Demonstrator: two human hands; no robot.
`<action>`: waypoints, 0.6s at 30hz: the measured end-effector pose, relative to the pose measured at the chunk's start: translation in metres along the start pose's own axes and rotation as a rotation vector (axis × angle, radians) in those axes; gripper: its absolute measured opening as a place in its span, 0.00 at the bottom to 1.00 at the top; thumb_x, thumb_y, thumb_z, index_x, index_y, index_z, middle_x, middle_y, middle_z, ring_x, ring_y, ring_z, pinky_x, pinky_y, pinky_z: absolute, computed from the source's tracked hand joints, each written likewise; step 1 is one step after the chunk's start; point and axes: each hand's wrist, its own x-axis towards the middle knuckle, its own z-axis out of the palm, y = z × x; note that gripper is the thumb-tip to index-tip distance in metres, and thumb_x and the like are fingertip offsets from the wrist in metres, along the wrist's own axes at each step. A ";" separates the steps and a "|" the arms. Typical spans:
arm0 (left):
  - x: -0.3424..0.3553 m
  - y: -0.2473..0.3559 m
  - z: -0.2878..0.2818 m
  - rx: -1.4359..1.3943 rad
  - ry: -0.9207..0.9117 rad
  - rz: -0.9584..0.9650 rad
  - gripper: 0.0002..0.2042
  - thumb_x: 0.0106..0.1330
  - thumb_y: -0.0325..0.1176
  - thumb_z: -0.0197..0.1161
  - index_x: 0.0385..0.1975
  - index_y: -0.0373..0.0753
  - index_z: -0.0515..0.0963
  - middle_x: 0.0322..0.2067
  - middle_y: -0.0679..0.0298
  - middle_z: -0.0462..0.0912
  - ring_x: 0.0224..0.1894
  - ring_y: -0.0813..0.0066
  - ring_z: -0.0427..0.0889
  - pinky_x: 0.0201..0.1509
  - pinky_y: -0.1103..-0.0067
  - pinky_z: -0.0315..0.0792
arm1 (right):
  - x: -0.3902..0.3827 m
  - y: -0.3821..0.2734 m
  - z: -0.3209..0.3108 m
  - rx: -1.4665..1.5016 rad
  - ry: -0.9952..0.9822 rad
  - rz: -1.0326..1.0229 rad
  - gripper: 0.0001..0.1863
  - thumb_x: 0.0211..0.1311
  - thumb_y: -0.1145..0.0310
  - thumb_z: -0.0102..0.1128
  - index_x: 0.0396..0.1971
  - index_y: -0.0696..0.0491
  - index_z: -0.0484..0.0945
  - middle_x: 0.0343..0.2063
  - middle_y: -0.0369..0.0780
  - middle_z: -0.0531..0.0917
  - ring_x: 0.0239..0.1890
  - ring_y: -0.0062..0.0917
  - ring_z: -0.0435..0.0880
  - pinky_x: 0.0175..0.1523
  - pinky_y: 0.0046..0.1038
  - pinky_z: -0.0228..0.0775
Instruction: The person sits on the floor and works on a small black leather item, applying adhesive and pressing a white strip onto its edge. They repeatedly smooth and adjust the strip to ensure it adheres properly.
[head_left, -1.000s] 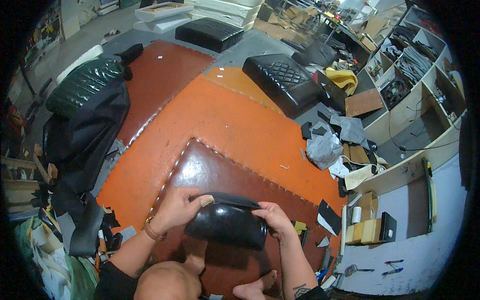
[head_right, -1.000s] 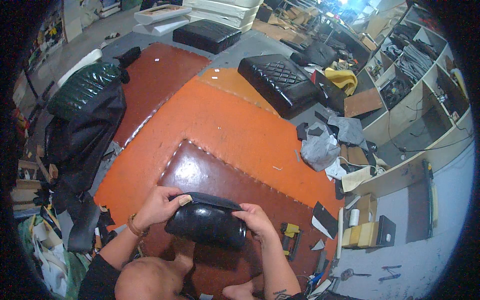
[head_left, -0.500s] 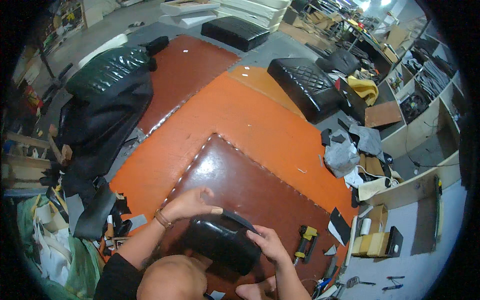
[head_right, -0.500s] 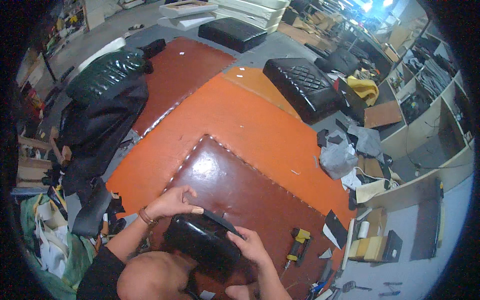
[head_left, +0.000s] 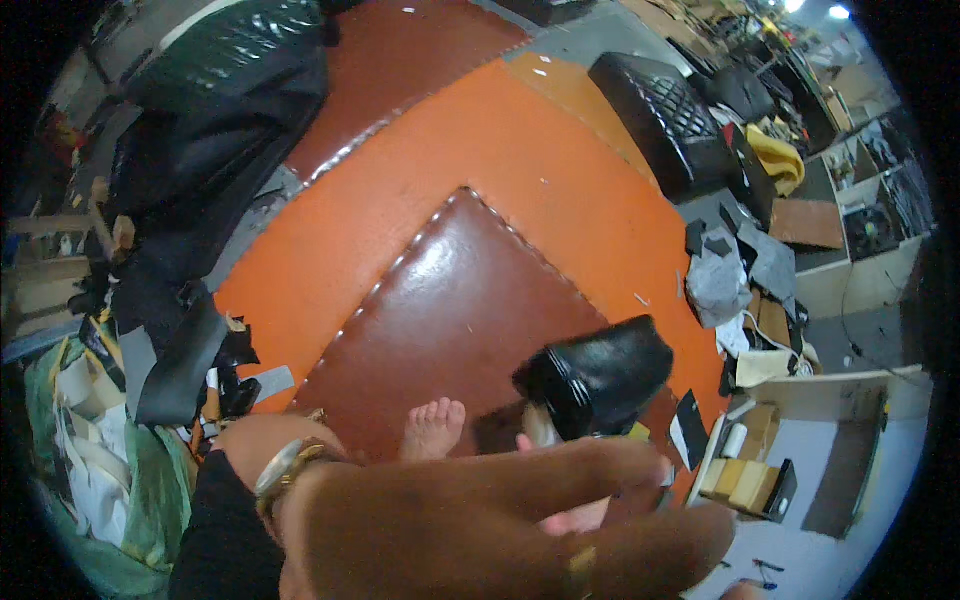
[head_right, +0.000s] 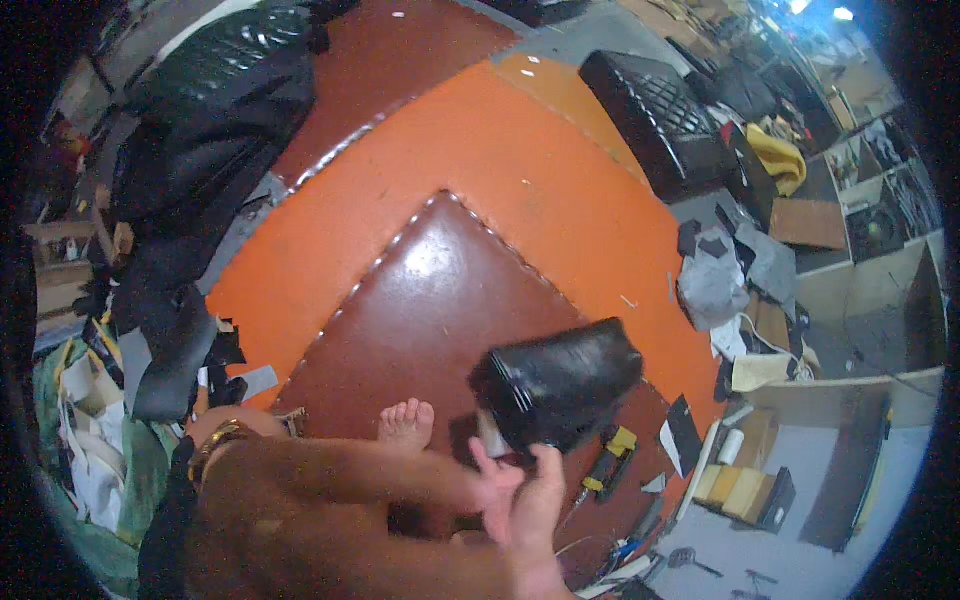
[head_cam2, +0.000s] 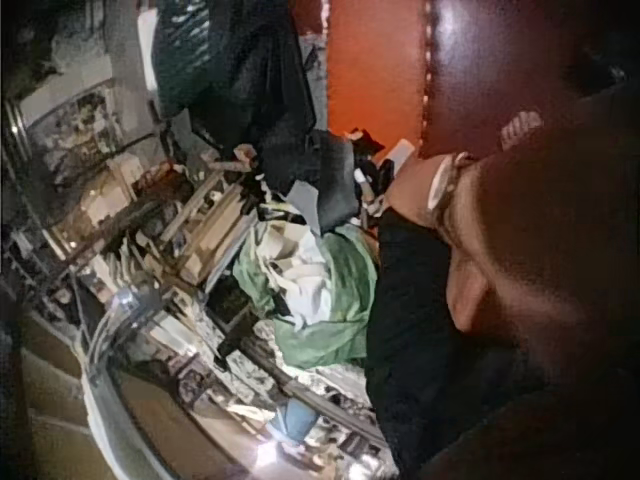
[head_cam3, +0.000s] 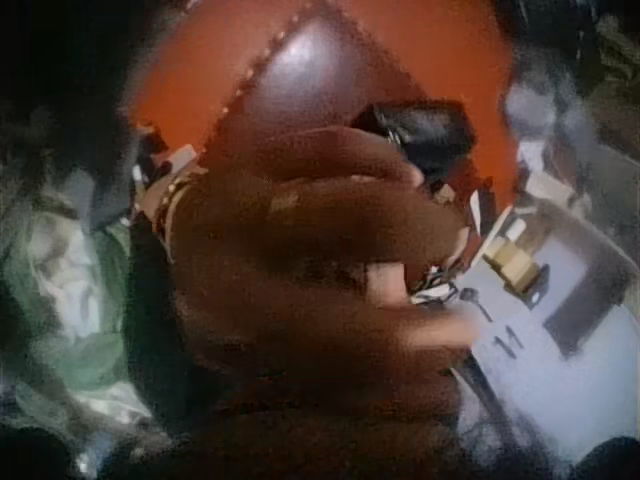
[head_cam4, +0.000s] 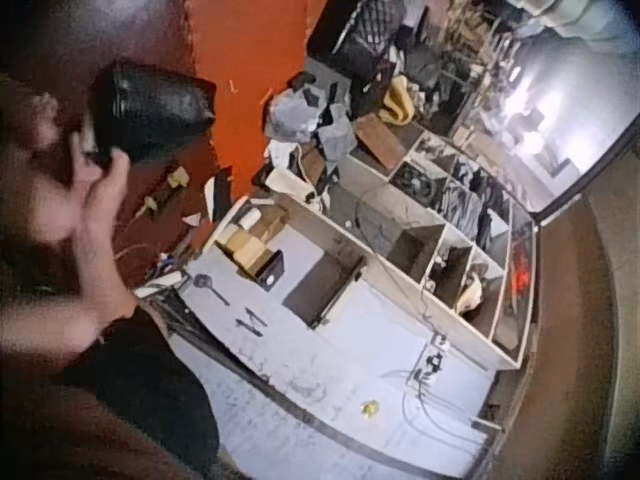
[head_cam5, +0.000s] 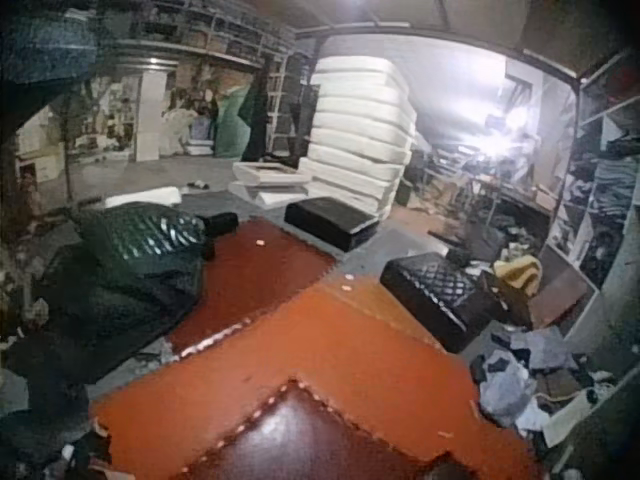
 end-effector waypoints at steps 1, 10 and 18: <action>-0.004 -0.002 0.000 -0.010 0.045 -0.021 0.26 0.70 0.33 0.69 0.67 0.31 0.74 0.58 0.48 0.80 0.60 0.57 0.80 0.66 0.69 0.74 | 0.002 0.007 0.001 0.031 0.047 0.033 0.25 0.73 0.64 0.56 0.67 0.54 0.71 0.63 0.43 0.80 0.65 0.42 0.80 0.71 0.55 0.76; -0.163 -0.159 0.047 0.337 0.129 -1.094 0.51 0.61 0.42 0.82 0.79 0.35 0.55 0.69 0.46 0.71 0.75 0.57 0.68 0.80 0.63 0.62 | 0.062 0.098 0.019 -0.232 0.213 -0.041 0.22 0.77 0.63 0.64 0.59 0.56 0.64 0.55 0.42 0.79 0.56 0.36 0.85 0.60 0.47 0.83; -0.225 -0.262 0.012 -0.195 0.082 -1.241 0.50 0.64 0.43 0.81 0.82 0.42 0.54 0.67 0.53 0.75 0.69 0.63 0.74 0.74 0.68 0.71 | 0.127 0.105 0.011 -0.348 0.161 0.057 0.24 0.76 0.63 0.68 0.56 0.65 0.68 0.53 0.53 0.81 0.48 0.44 0.90 0.51 0.41 0.90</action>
